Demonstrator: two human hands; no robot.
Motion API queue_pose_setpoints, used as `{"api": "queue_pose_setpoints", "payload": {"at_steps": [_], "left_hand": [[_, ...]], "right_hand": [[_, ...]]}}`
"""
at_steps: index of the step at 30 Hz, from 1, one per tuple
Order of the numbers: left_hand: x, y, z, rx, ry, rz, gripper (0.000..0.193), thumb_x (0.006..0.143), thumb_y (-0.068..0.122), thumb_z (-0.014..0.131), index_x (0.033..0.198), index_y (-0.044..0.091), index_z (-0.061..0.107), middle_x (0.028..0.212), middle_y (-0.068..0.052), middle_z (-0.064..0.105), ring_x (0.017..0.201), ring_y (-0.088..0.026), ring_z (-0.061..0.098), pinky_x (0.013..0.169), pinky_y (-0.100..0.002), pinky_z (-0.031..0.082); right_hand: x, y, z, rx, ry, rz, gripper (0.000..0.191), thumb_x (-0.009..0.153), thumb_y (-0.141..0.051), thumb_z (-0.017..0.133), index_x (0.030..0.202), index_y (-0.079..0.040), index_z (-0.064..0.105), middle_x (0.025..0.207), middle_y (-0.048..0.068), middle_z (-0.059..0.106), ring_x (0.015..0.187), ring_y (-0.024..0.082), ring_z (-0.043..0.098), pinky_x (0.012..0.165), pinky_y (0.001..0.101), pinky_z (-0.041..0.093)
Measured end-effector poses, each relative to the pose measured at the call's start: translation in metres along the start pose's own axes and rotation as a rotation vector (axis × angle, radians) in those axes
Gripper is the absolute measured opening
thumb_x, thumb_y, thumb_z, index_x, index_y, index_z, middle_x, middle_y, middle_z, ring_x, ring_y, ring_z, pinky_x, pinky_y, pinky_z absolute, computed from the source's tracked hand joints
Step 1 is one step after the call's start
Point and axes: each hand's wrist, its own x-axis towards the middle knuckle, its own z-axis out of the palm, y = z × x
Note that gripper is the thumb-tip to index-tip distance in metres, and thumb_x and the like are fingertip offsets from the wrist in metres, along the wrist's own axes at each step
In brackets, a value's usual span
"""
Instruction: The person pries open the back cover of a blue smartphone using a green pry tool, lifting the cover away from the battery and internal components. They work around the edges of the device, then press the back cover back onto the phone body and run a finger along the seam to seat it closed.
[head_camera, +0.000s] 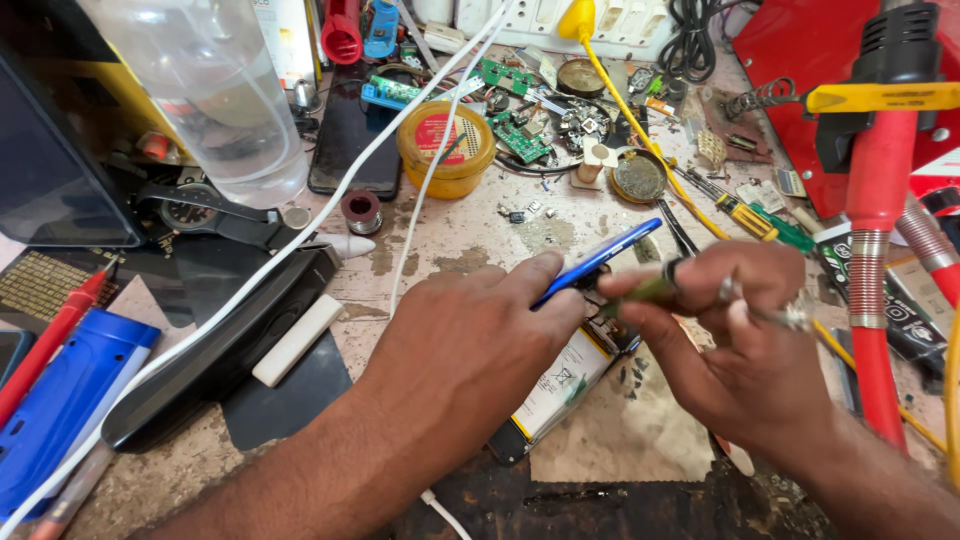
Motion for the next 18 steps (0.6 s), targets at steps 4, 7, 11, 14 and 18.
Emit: {"api": "queue_pose_setpoints", "payload": {"at_steps": [4, 7, 11, 14, 18], "left_hand": [[0.001, 0.001, 0.0, -0.006, 0.017, 0.002, 0.013, 0.084, 0.014, 0.063, 0.095, 0.007, 0.063, 0.106, -0.014, 0.067, 0.077, -0.031, 0.07, 0.057, -0.047, 0.054], [0.001, 0.002, 0.001, 0.011, -0.003, -0.005, 0.012, 0.084, 0.015, 0.064, 0.093, 0.007, 0.063, 0.102, -0.012, 0.067, 0.077, -0.031, 0.07, 0.057, -0.047, 0.054], [0.0, 0.003, 0.001, 0.019, -0.004, 0.009, 0.014, 0.084, 0.014, 0.064, 0.096, 0.008, 0.064, 0.094, -0.01, 0.065, 0.076, -0.03, 0.07, 0.058, -0.046, 0.054], [0.001, 0.003, 0.003, 0.021, 0.023, 0.02, 0.015, 0.083, 0.014, 0.064, 0.096, 0.007, 0.064, 0.094, -0.011, 0.065, 0.076, -0.03, 0.07, 0.057, -0.046, 0.054], [0.0, 0.005, 0.004, 0.025, 0.024, 0.029, 0.011, 0.084, 0.015, 0.064, 0.092, 0.007, 0.063, 0.092, -0.01, 0.065, 0.078, -0.029, 0.07, 0.058, -0.045, 0.054]], "right_hand": [[-0.003, 0.0, 0.005, -0.167, 0.071, -0.013, 0.063, 0.088, 0.002, 0.081, 0.127, -0.001, 0.032, 0.12, 0.009, 0.044, 0.101, 0.022, 0.078, 0.076, 0.0276, 0.065], [-0.005, 0.002, 0.007, -0.155, 0.056, 0.021, 0.06, 0.089, 0.007, 0.077, 0.124, 0.001, 0.03, 0.128, 0.012, 0.041, 0.101, 0.024, 0.078, 0.08, 0.0282, 0.068], [-0.006, 0.007, 0.009, -0.195, 0.095, -0.002, 0.072, 0.079, 0.0, 0.085, 0.124, 0.003, 0.029, 0.124, 0.012, 0.036, 0.097, 0.026, 0.076, 0.076, 0.029, 0.068], [-0.011, 0.008, 0.011, 0.022, 0.002, 0.037, 0.06, 0.093, 0.011, 0.069, 0.129, 0.002, 0.022, 0.13, 0.01, 0.032, 0.111, 0.028, 0.078, 0.086, 0.0306, 0.07], [-0.012, 0.01, 0.013, -0.045, 0.09, 0.04, 0.072, 0.083, 0.01, 0.078, 0.128, 0.001, 0.023, 0.128, 0.009, 0.031, 0.103, 0.028, 0.076, 0.081, 0.032, 0.068]]}}
